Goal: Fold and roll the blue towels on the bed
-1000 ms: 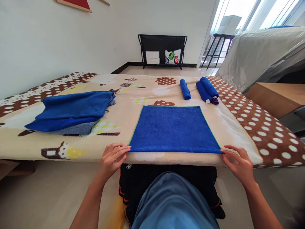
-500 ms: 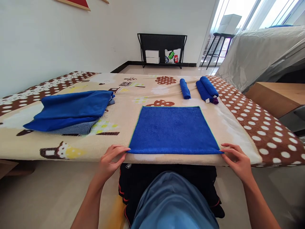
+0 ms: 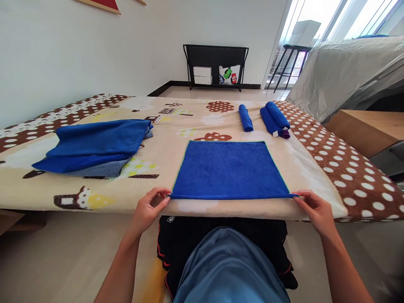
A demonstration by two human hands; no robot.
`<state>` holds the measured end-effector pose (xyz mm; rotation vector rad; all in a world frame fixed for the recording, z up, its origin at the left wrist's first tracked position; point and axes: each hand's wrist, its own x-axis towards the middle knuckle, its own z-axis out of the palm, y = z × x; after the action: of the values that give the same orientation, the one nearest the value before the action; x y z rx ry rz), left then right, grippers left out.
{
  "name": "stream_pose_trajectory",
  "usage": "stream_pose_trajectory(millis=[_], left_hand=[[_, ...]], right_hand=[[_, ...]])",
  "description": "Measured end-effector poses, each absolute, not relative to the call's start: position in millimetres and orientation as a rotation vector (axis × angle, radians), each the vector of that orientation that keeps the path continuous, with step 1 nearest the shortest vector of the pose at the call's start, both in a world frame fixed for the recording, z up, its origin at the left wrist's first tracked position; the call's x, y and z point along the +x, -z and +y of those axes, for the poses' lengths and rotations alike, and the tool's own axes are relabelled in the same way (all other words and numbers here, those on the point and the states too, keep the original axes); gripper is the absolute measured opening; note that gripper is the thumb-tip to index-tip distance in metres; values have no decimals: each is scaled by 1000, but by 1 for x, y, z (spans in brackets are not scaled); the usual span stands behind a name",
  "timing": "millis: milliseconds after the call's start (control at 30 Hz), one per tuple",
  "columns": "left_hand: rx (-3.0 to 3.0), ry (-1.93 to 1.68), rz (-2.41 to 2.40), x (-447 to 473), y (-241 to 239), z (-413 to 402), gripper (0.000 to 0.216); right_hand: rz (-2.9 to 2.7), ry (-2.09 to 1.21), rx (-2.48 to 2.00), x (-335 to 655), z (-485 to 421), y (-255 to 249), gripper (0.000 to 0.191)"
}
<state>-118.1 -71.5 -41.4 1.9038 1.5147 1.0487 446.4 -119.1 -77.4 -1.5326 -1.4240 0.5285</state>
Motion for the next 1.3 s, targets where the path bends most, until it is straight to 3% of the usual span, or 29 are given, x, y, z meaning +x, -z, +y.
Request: stream_pose_trajectory(millis=[200,767,1133,1300], left_hand=[[2033,-972,1755,-95,40,-65,18],[2263,-1237,1850,-82,50,-67,13],[2410,-974,2171,-58,41,-86,29],[2465,-920,2334,-46,43,-92,24]], right_hand=[[-1417,-325,-1679,437,-109,83,38],[-1463,30,-1599,420,-108,82,27],[-1612,85,-1533,429,-123,87,25],[-1641,76,-1528,429,-122,87,23]])
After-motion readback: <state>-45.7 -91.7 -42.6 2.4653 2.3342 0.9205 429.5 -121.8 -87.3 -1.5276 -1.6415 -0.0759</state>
